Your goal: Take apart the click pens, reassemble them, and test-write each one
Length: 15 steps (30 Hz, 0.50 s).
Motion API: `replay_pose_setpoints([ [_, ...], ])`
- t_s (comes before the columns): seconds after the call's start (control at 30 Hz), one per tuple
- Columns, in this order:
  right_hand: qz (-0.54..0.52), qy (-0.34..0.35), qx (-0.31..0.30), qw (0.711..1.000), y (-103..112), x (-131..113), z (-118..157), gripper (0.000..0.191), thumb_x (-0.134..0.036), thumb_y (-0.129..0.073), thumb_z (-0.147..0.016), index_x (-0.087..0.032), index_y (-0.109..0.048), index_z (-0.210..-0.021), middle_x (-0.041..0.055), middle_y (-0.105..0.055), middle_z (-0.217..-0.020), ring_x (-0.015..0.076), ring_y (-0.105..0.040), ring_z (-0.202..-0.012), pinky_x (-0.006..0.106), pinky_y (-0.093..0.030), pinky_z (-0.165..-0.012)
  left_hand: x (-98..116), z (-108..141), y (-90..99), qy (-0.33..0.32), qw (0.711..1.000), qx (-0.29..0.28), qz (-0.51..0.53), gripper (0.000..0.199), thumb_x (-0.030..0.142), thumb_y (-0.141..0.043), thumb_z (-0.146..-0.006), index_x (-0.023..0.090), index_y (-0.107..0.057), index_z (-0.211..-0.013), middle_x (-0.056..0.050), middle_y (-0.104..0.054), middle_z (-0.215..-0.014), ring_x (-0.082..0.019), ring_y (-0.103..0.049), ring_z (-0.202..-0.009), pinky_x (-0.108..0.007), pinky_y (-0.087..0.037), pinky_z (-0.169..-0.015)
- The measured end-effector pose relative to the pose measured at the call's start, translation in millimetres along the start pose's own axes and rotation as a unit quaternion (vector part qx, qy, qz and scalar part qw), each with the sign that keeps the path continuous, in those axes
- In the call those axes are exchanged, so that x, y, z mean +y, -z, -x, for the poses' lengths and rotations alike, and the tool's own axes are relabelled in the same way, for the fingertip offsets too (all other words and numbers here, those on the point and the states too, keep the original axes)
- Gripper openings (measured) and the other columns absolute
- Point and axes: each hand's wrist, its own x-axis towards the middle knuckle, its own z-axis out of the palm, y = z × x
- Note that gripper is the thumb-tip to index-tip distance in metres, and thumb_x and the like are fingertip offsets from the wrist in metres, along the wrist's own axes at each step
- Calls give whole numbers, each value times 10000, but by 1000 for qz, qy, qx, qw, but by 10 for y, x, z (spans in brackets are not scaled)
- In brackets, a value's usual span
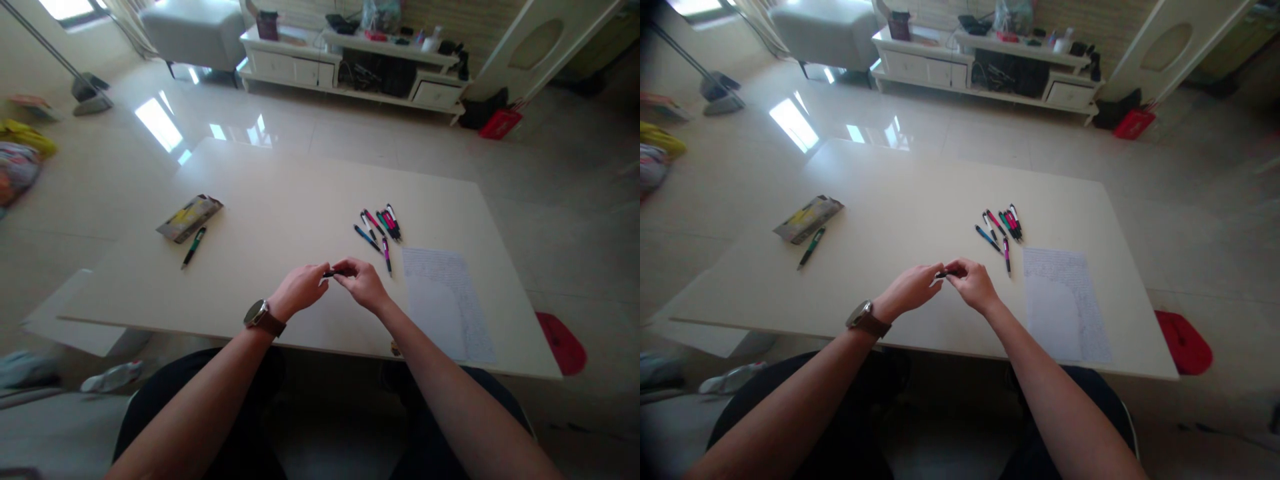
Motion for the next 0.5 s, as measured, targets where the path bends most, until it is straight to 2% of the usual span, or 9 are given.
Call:
replay_pose_setpoints([
  [0.1, 5, -14, 0, 1000, -5, -11, -2, 135, -234, -696, -789, -197, -711, -918, 47, -760, -863, 178, -705, -798, 303, -541, -762, -2, 16, 38, -2, 1000, 0, 3, 205, 300, -523, -912, 228, -538, -1103, -53, -712, -908, -232, -677, -827, -303, -414, -635],
  [0.23, -1, -57, -12, 998, 10, -4, 15, 158, -312, -639, -859, -191, -669, -956, 30, -727, -719, 161, -675, -645, 273, -523, -633, 35, 27, 115, -5, 1000, 3, 21, 239, 329, -518, -921, 218, -494, -1131, -44, -699, -867, -224, -663, -761, -296, -389, -598],
  [0.4, 19, -69, -16, 997, 32, 1, 26, 287, -441, -505, -953, -193, -649, -933, -22, -618, -516, 127, -549, -447, 229, -431, -484, 60, 17, 166, -33, 998, -1, 48, 211, 318, -485, -962, 227, -490, -1151, -43, -700, -903, -209, -659, -773, -281, -387, -608],
  [0.5, -5, -69, 2, 998, 43, 16, 27, 311, -492, -517, -941, -198, -616, -950, -20, -634, -556, 134, -578, -483, 232, -448, -500, 55, 0, 163, -58, 996, -1, 63, 200, 351, -440, -1004, 240, -517, -1152, -51, -705, -961, -206, -662, -846, -279, -413, -660],
])
